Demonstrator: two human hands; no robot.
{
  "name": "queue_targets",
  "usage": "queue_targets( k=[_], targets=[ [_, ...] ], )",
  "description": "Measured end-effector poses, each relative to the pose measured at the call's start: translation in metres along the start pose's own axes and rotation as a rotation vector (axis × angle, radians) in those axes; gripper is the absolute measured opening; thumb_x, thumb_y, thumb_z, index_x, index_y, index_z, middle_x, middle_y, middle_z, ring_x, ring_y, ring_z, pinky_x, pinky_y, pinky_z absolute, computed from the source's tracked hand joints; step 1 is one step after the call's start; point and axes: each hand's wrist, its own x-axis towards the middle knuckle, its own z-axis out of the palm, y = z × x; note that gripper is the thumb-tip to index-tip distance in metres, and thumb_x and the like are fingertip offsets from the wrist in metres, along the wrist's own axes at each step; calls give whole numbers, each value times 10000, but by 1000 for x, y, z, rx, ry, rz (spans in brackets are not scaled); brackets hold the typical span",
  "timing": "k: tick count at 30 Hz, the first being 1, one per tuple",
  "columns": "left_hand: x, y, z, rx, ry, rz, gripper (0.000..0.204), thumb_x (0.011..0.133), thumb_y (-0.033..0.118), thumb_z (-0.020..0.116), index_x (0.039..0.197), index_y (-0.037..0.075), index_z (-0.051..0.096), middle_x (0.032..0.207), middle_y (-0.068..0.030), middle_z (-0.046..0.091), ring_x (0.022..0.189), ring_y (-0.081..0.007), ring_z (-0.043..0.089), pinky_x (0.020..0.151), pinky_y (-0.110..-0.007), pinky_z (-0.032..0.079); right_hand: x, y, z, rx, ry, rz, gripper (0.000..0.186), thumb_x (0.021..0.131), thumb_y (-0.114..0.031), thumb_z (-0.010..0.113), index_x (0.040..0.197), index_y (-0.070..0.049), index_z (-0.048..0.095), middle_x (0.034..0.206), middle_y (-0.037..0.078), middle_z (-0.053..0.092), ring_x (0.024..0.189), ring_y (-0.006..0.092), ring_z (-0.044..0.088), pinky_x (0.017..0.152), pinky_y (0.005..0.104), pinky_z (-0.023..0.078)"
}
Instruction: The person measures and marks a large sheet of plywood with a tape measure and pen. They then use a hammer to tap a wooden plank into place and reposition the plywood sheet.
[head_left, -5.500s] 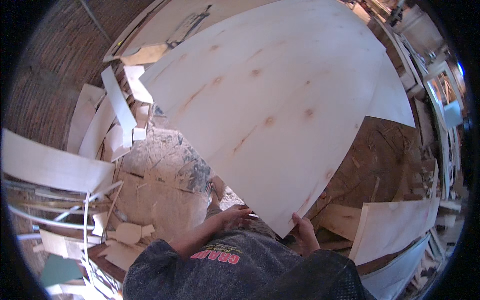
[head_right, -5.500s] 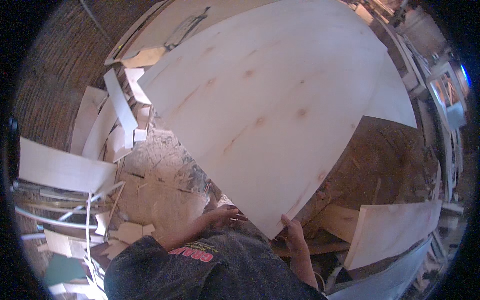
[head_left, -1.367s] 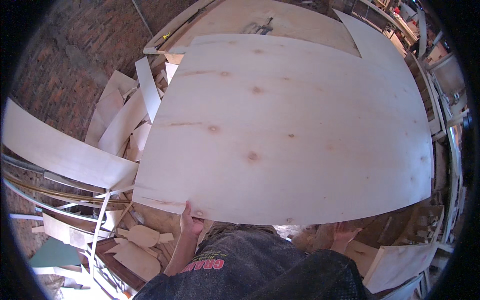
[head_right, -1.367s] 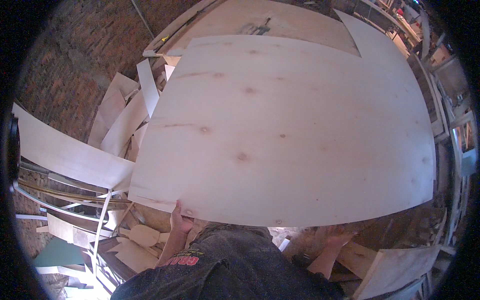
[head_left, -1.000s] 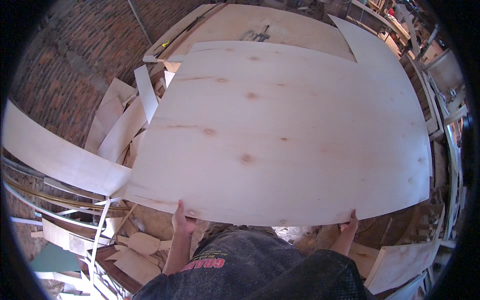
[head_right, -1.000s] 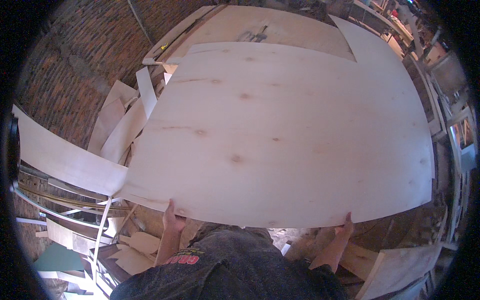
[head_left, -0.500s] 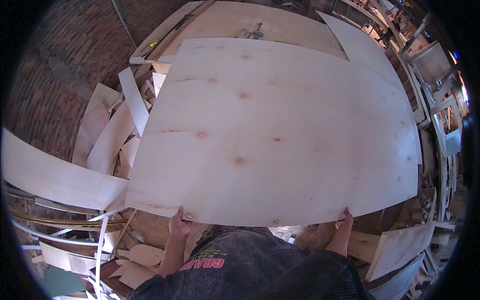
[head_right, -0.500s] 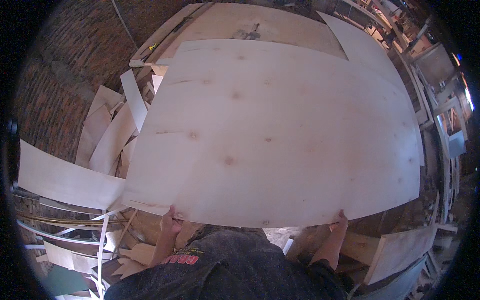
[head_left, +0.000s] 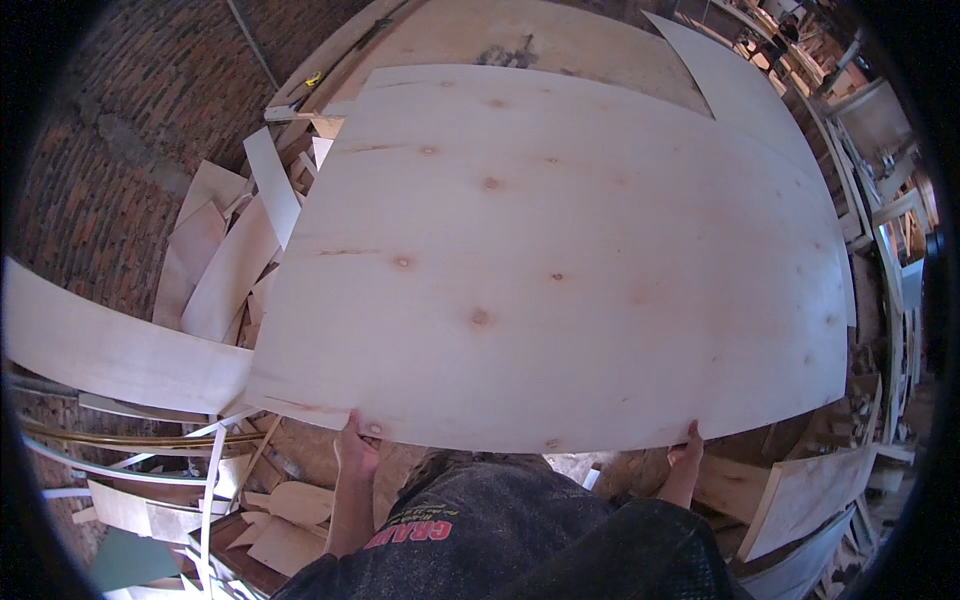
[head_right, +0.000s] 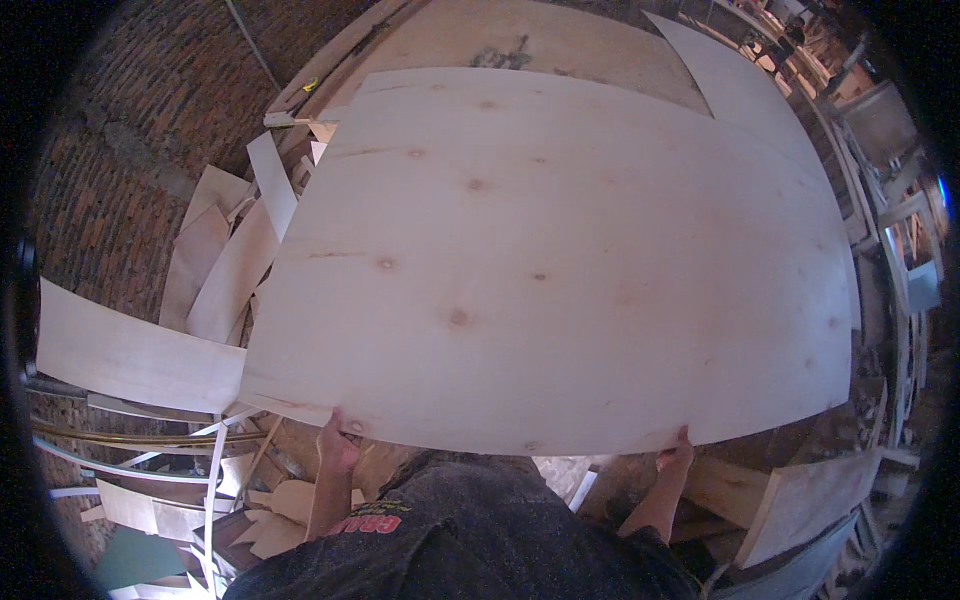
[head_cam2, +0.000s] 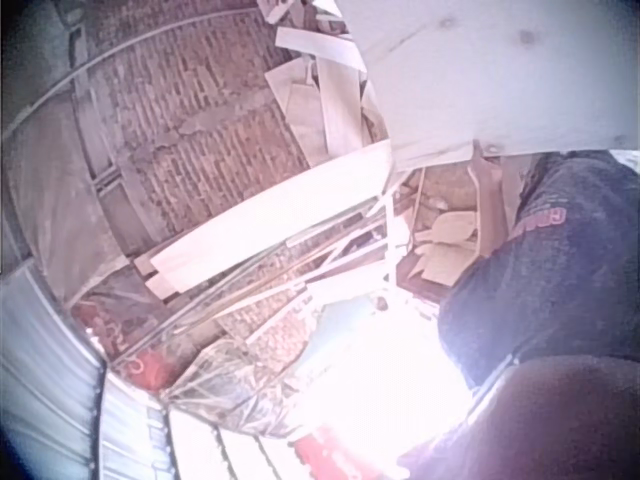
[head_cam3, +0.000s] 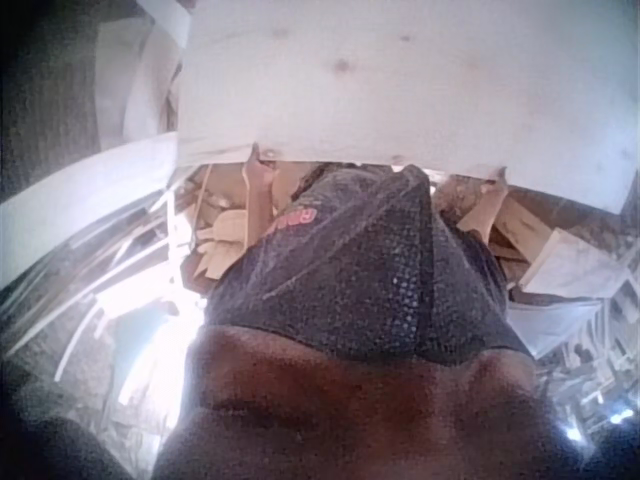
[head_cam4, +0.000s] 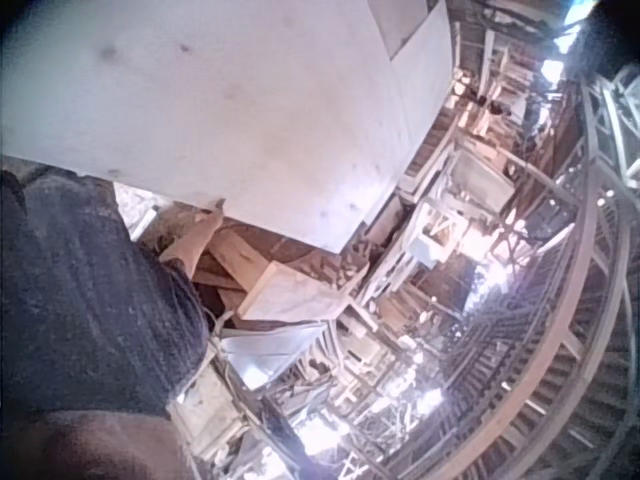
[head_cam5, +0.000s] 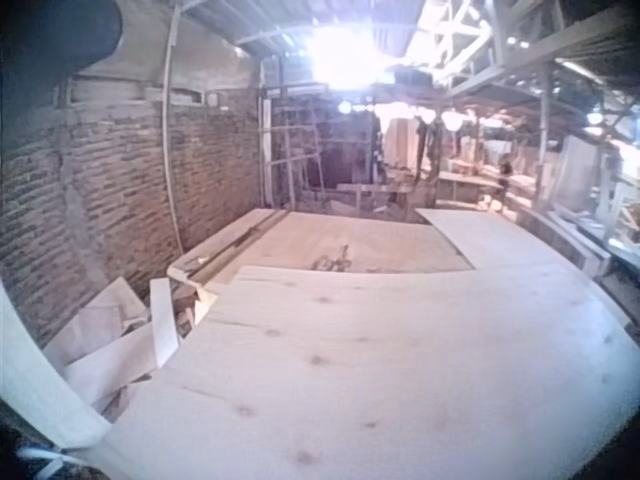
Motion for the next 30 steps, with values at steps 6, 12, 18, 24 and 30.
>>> queue_targets(
  k=[6, 12, 18, 24, 30],
  targets=[
    [43, 31, 5, 72, 37, 123, 255, 889, 168, 565, 1107, 45, 519, 993, -73, 592, 881, -223, 610, 699, -372, 546, -38, 29, 33, -2, -24, 35, 352, 857, -317, 619, 1101, -72, 553, 1003, 46, 614, 907, 195, 587, 736, 330, 513],
    [92, 52, -8, -17, 58, 72, 254, 880, 155, 579, 1101, 41, 526, 1000, -88, 585, 867, -240, 605, 693, -391, 540, -62, 62, 48, 70, -102, 69, 348, 868, -317, 599, 1091, -55, 546, 981, 51, 611, 874, 184, 587, 704, 321, 513],
    [97, 63, -3, -36, -14, 154, 285, 867, 115, 591, 1128, 23, 520, 1044, -92, 576, 915, -238, 593, 741, -400, 524, -52, 92, 32, 115, -50, 72, 320, 870, -271, 598, 1103, -58, 548, 1057, 59, 612, 974, 223, 584, 832, 377, 506],
    [19, 84, 35, 36, -33, 348, 336, 858, 82, 600, 1170, 15, 495, 1095, -87, 558, 977, -233, 569, 779, -402, 514, -64, 91, 38, 124, -161, 47, 348, 903, -283, 540, 1161, -53, 508, 1126, 83, 570, 1059, 268, 535, 923, 435, 442],
    [-7, 103, 34, 43, -185, 419, 407, 851, 78, 611, 1221, 13, 456, 1118, -80, 545, 990, -224, 561, 789, -387, 508, -85, 75, 53, 163, -86, 72, 409, 904, -344, 529, 1188, -52, 488, 1134, 90, 561, 1060, 273, 533, 903, 448, 443]
  ],
)
